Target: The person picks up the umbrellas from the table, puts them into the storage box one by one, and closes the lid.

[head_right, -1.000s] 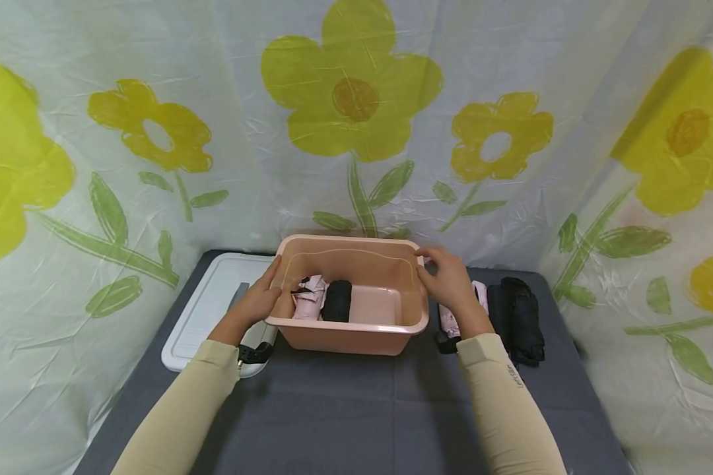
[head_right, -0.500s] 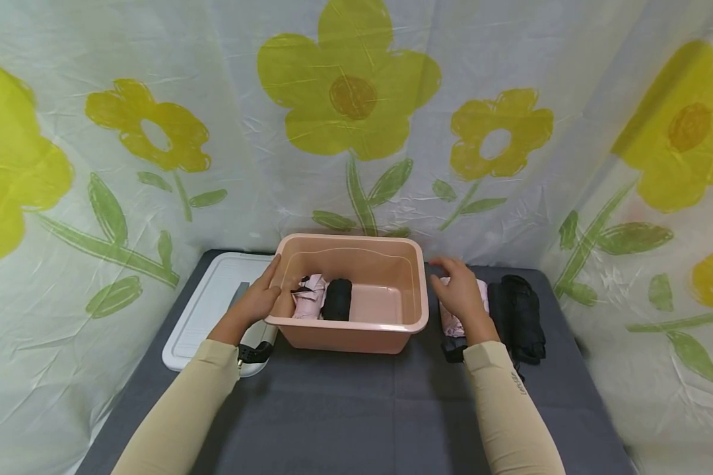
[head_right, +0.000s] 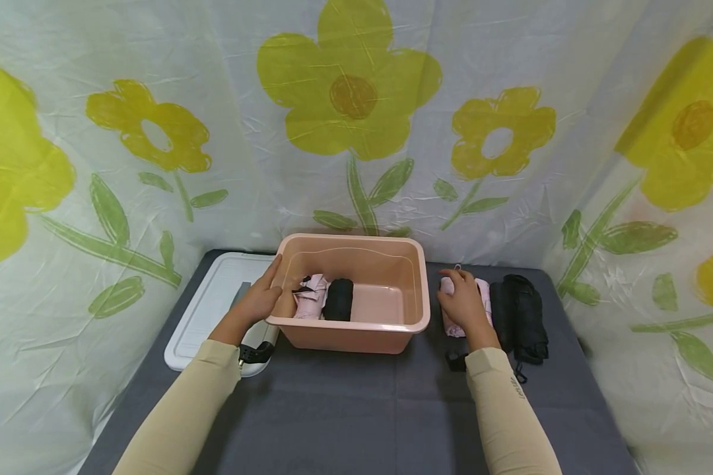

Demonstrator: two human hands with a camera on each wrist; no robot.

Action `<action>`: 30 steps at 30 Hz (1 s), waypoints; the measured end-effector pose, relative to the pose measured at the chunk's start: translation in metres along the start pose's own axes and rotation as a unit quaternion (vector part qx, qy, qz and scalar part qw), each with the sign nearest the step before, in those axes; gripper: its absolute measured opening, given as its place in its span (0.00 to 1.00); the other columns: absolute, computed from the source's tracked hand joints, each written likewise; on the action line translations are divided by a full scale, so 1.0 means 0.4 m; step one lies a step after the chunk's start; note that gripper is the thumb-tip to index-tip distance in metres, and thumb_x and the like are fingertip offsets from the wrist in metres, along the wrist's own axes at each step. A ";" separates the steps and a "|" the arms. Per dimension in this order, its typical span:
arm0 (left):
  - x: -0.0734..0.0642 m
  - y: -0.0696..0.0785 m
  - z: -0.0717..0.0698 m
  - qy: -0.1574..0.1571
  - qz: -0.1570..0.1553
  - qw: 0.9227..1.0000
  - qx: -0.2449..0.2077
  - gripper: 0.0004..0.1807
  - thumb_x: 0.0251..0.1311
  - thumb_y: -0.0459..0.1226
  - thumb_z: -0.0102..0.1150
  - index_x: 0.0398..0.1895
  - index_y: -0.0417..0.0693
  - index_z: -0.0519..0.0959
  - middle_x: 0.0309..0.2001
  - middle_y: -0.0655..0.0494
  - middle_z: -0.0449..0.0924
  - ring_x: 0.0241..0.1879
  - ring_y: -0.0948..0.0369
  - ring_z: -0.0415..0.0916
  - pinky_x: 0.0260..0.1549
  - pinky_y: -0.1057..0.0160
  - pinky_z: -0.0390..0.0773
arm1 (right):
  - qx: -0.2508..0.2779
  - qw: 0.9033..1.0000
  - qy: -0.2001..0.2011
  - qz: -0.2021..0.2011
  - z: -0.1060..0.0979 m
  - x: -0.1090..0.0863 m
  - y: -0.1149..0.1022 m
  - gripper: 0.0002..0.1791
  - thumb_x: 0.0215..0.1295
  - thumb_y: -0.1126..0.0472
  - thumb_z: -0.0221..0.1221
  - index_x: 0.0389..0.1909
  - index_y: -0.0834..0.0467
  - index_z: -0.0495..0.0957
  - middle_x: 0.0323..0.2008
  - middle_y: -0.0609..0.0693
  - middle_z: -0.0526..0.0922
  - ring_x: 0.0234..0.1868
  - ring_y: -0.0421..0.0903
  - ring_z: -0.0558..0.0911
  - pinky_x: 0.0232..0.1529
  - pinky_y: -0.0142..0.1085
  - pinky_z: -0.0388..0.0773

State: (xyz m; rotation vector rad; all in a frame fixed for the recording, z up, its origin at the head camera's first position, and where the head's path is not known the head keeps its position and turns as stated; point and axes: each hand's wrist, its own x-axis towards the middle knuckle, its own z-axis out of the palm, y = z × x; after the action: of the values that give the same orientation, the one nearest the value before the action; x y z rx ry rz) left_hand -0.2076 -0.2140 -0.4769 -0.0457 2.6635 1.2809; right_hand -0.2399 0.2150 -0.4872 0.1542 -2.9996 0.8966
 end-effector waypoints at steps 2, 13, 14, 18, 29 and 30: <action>0.001 0.000 -0.001 0.001 0.004 1.000 0.004 0.36 0.71 0.43 0.35 0.78 0.65 0.35 0.76 0.40 0.49 0.72 0.40 0.54 0.66 0.40 0.60 | 0.001 1.000 -0.002 0.010 0.008 0.001 0.007 0.29 0.64 0.58 0.57 0.65 0.61 0.67 0.68 0.72 0.58 0.68 0.71 0.60 0.62 0.67 0.60; 0.000 0.004 0.000 -0.001 -0.008 1.000 -0.003 0.38 0.70 0.39 0.36 0.78 0.67 0.35 0.77 0.42 0.47 0.73 0.41 0.52 0.67 0.39 0.58 | -0.016 0.999 -0.024 0.028 0.029 0.003 0.038 0.30 0.64 0.56 0.55 0.66 0.64 0.66 0.65 0.75 0.61 0.66 0.71 0.62 0.63 0.65 0.62; 0.000 0.005 0.000 -0.001 -0.007 1.000 -0.004 0.37 0.71 0.40 0.36 0.78 0.67 0.35 0.77 0.42 0.47 0.73 0.41 0.52 0.67 0.39 0.58 | -0.018 0.999 -0.029 0.033 0.030 0.003 0.040 0.30 0.65 0.56 0.54 0.66 0.64 0.66 0.65 0.75 0.61 0.66 0.71 0.62 0.63 0.65 0.63; -0.002 0.005 -0.001 -0.001 -0.002 1.000 -0.006 0.37 0.71 0.41 0.36 0.78 0.66 0.35 0.77 0.41 0.47 0.72 0.41 0.54 0.65 0.40 0.62 | -0.022 0.996 -0.053 0.062 0.039 0.008 0.049 0.31 0.65 0.54 0.54 0.67 0.63 0.65 0.67 0.76 0.58 0.68 0.71 0.60 0.62 0.66 0.62; 0.002 0.005 0.000 -0.005 -0.015 1.000 -0.009 0.38 0.71 0.39 0.36 0.78 0.70 0.34 0.77 0.44 0.45 0.74 0.42 0.50 0.68 0.39 0.57 | -0.049 0.992 -0.075 0.085 0.069 0.025 0.076 0.31 0.62 0.56 0.54 0.65 0.62 0.66 0.63 0.76 0.64 0.65 0.72 0.62 0.59 0.65 0.67; 0.001 0.005 -0.001 -0.005 -0.015 1.000 -0.009 0.37 0.71 0.40 0.36 0.78 0.71 0.34 0.77 0.45 0.45 0.74 0.42 0.49 0.68 0.39 0.56 | -0.053 0.992 -0.074 0.081 0.073 0.028 0.078 0.30 0.61 0.57 0.55 0.65 0.63 0.67 0.62 0.75 0.67 0.64 0.71 0.63 0.58 0.64 0.68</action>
State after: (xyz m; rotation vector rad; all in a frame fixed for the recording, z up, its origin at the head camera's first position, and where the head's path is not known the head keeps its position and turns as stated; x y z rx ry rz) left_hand -0.2083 -0.2128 -0.4752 -0.0820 2.6326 1.2926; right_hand -0.2533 0.2238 -0.5283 -0.0268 -3.2285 0.7649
